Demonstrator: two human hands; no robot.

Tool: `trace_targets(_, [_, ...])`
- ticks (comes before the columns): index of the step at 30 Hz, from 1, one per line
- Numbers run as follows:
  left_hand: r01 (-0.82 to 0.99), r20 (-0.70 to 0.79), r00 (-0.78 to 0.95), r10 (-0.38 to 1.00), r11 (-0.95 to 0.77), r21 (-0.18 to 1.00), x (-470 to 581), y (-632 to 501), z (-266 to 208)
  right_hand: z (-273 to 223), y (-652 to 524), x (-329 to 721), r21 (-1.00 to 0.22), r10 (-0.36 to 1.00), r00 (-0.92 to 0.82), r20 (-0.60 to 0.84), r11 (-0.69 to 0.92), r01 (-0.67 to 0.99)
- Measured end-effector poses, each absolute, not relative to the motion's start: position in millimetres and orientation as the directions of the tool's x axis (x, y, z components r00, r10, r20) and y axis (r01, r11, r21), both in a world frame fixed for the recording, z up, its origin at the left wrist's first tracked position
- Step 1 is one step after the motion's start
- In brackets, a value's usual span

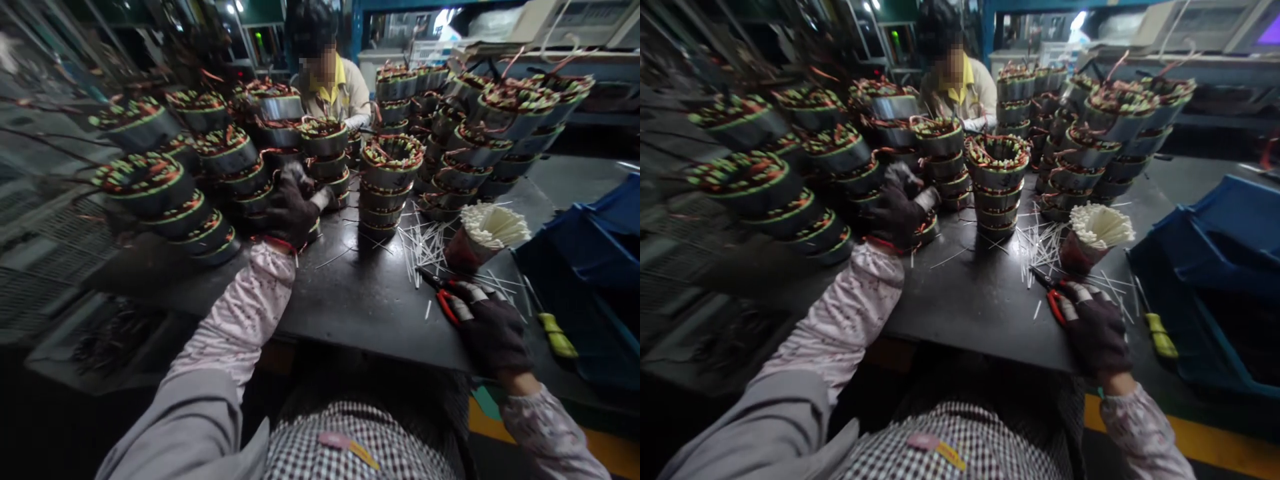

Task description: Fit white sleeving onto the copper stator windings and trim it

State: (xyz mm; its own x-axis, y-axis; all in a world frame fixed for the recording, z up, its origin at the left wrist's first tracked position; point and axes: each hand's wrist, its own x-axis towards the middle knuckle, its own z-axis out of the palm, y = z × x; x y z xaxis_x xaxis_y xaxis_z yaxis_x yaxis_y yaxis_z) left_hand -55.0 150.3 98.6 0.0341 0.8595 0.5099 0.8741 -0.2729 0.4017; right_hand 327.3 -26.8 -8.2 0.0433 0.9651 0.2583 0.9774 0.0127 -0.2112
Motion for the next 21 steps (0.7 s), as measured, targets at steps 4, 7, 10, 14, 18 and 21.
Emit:
trace_targets(4, [0.971, 0.168, 0.081, 0.982, -0.116, 0.208, -97, 147, 55, 0, -25, 322, -0.181, 0.978, 0.085, 0.191, -0.05, 0.982])
trace_targets(7, [0.969, 0.198, 0.122, 0.973, -0.16, 0.188, -100, 146, 41, 8, -25, 317, -0.177, 0.984, 0.116, 0.133, -0.092, 0.98])
trace_targets(10, [0.965, 0.275, 0.11, 0.955, -0.168, 0.199, -94, 125, 39, 12, -27, 314, -0.167, 0.985, 0.121, 0.121, -0.1, 0.981])
trace_targets(14, [0.932, 0.385, 0.209, 0.899, -0.302, 0.2, -80, 66, 41, 10, -28, 316, -0.161, 0.983, 0.106, 0.149, -0.081, 0.984])
trace_targets(18, [0.808, 0.384, 0.468, 0.796, -0.561, 0.18, -45, 16, 38, -1, -26, 322, -0.115, 0.938, 0.04, 0.345, 0.0, 0.993])
trace_targets(21, [0.772, 0.346, 0.514, 0.785, -0.599, 0.213, -2, -3, 26, -12, -28, 319, -0.117, 0.818, -0.055, 0.572, 0.148, 0.982])
